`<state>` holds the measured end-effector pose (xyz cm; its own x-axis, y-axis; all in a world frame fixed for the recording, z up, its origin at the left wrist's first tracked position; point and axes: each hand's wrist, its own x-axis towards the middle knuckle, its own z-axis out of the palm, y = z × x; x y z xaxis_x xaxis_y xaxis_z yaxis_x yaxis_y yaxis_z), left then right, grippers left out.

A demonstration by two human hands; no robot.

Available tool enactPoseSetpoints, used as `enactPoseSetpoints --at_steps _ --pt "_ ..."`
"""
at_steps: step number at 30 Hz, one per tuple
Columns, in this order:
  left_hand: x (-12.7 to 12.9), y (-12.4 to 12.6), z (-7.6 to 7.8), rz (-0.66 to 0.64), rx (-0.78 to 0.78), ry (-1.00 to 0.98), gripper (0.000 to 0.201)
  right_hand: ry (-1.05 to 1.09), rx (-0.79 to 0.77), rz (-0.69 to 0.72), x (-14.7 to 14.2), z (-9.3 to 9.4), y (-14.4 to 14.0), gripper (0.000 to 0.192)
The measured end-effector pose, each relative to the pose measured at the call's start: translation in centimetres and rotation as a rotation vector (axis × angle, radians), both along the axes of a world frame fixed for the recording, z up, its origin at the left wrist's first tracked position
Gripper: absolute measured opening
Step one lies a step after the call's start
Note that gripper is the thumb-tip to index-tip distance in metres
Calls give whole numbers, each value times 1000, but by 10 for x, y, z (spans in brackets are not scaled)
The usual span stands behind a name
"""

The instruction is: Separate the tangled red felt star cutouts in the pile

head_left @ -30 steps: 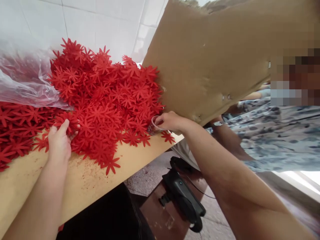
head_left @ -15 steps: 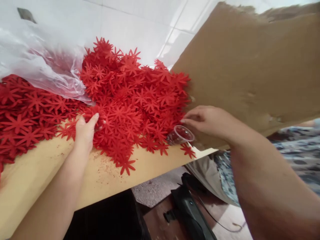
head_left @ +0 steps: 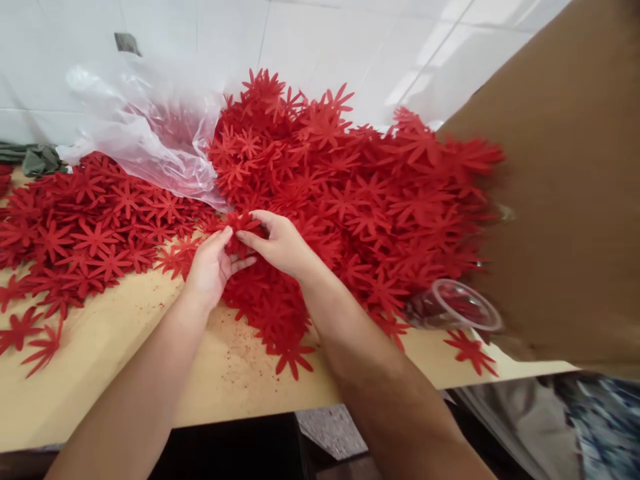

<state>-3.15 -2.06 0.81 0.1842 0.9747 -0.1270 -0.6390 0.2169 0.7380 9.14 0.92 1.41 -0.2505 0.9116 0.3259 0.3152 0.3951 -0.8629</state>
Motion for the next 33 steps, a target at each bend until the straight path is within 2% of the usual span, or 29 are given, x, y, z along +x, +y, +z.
enactPoseSetpoints --at_steps 5,7,10,12,18,23,25,29,33 --pt "6 -2 -4 27 -29 93 11 86 122 -135 9 -12 -4 33" --pt "6 -3 -4 33 -29 116 13 136 145 -167 8 -12 -6 27" --pt "5 -3 -3 57 -25 124 19 201 90 -168 5 -10 -9 13" --pt "5 -3 -3 63 -23 125 23 221 57 -174 2 -10 -10 12" --pt "10 -6 -4 40 -14 65 26 214 191 -274 -9 -17 -12 8" --pt "9 -7 -2 28 -18 84 20 450 -97 -180 -14 -16 -15 16" --pt "8 -6 -2 49 -40 131 21 548 -162 -167 -12 -15 -14 19" --pt "7 -5 -4 118 -71 198 28 712 -197 -222 -3 -13 -8 19" --pt "7 -6 -3 125 -46 221 29 670 -147 -322 5 -8 -6 22"
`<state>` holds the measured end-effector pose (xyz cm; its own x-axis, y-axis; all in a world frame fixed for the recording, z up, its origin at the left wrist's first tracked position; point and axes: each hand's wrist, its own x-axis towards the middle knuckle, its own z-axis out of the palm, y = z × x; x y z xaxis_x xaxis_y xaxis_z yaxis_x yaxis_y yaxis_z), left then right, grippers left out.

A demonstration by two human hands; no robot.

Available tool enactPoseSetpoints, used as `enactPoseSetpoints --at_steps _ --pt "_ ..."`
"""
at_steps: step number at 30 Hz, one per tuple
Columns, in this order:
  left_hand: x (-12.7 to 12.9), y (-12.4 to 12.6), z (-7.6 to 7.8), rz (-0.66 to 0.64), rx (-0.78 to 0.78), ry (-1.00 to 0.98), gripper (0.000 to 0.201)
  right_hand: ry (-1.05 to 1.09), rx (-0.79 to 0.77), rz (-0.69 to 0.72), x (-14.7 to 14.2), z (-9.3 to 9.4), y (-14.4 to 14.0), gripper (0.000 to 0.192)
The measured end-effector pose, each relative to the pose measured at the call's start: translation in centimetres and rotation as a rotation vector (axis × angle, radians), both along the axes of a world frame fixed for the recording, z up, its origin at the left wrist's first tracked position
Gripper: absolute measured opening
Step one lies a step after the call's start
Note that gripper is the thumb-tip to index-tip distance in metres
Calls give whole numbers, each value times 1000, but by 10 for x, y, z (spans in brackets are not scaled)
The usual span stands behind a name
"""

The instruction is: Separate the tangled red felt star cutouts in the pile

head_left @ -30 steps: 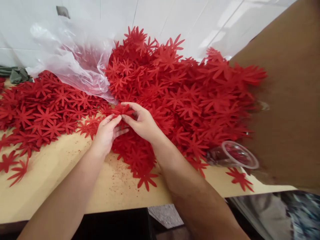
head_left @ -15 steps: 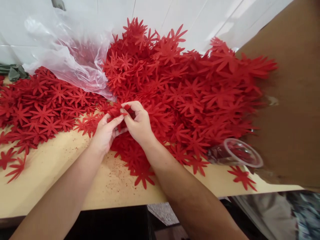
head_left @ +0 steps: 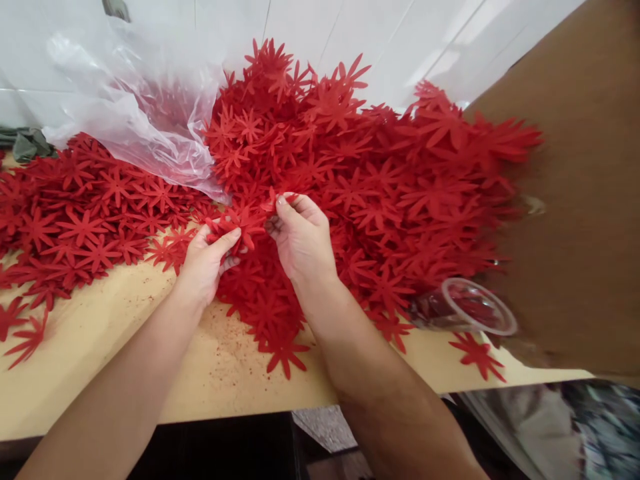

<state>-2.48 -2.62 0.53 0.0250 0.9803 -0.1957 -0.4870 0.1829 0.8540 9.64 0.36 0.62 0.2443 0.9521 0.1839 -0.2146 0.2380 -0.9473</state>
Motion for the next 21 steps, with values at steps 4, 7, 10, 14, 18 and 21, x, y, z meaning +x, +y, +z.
enactPoseSetpoints --at_steps 4,7,10,14,18,21 --pt "2 -1 1 -6 6 2 27 -204 91 -106 8 2 1 26" --pt "3 -1 2 36 -2 12 26 -334 160 -201 24 -2 9 27" --pt "3 -1 4 47 15 2 24 -475 249 -251 39 -3 15 33" --pt "3 -1 2 14 44 -31 30 -656 355 -284 34 8 3 39" --pt "2 3 -3 42 50 20 29 -625 273 65 9 13 -12 30" --pt "0 5 -6 71 63 74 24 -578 201 177 -1 7 -11 22"
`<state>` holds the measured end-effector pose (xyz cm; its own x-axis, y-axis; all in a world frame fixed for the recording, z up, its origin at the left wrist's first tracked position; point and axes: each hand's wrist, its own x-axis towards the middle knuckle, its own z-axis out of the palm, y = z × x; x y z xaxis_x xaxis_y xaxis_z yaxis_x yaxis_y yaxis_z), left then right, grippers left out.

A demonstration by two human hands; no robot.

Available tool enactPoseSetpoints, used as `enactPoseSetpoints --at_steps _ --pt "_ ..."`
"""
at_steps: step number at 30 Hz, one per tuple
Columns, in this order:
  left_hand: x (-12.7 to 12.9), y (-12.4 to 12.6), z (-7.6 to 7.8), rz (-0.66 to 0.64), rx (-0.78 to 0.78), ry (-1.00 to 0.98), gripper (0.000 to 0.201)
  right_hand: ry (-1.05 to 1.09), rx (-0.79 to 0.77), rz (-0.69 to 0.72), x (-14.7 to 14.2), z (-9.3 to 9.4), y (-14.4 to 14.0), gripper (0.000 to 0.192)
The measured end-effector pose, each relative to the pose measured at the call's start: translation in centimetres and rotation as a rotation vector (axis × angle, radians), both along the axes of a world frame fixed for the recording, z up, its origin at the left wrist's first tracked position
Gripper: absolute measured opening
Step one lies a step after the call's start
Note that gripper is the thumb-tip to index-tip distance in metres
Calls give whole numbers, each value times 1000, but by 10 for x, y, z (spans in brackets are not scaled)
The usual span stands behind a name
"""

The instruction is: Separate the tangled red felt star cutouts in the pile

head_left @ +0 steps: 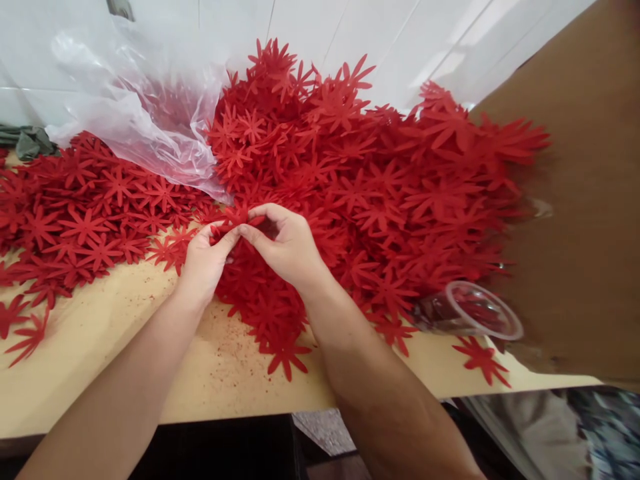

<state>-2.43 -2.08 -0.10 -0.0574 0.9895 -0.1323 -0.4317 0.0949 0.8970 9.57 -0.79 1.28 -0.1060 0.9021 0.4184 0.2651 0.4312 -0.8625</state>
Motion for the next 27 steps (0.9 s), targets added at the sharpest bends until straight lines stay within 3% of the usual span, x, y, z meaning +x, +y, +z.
enactPoseSetpoints --at_steps 5,11,16,20,27 --pt "0 -3 2 -85 -16 -45 26 16 5 -73 1 -5 6 11" --pt "1 -8 6 -186 67 13 33 -107 157 -224 0 -5 2 35" --pt "2 -5 2 -84 96 32 32 -50 267 -216 -8 -13 3 17" --pt "4 -1 1 -40 96 17 19 127 194 -177 -9 -14 5 9" --pt "8 -5 6 -53 150 25 23 285 46 -149 -7 -6 3 22"
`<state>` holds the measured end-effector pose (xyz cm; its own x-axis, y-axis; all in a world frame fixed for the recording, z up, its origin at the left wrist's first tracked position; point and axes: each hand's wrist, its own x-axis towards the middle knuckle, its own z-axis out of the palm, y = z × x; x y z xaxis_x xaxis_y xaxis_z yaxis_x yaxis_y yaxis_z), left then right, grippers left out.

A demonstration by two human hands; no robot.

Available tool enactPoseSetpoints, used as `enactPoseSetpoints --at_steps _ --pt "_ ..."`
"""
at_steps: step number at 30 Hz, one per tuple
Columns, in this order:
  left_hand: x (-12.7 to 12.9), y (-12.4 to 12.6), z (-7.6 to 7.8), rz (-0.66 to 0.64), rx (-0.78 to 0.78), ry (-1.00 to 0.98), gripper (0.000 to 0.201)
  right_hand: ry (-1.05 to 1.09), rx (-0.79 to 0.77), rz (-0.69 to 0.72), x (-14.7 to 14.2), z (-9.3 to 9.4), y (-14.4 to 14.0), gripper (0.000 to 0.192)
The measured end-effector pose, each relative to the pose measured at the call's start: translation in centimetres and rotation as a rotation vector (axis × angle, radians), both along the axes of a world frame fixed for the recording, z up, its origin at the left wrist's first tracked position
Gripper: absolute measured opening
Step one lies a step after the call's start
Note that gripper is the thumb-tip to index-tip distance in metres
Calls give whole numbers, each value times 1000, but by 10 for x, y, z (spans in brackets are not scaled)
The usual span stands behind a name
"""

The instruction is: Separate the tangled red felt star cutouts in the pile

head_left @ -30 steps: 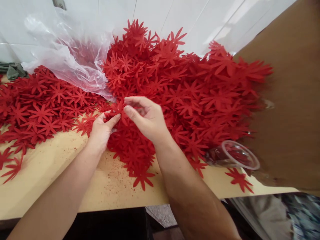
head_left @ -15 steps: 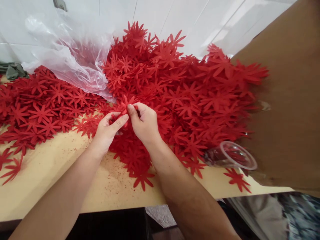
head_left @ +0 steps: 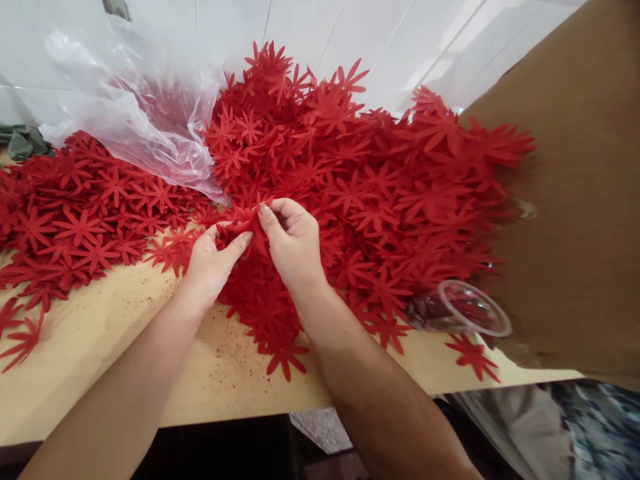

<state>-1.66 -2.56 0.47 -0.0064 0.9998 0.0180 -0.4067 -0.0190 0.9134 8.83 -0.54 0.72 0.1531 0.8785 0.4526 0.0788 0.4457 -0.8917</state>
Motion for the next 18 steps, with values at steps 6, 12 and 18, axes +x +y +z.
enactPoseSetpoints --at_steps 6,12,18 --pt "-1 -1 0 0 48 152 18 114 37 -111 12 -1 9 20" --pt "-6 1 -1 16 -52 74 16 339 -120 11 22 -2 17 34" --pt "-8 3 -2 68 -55 9 17 316 -139 68 16 3 13 43"
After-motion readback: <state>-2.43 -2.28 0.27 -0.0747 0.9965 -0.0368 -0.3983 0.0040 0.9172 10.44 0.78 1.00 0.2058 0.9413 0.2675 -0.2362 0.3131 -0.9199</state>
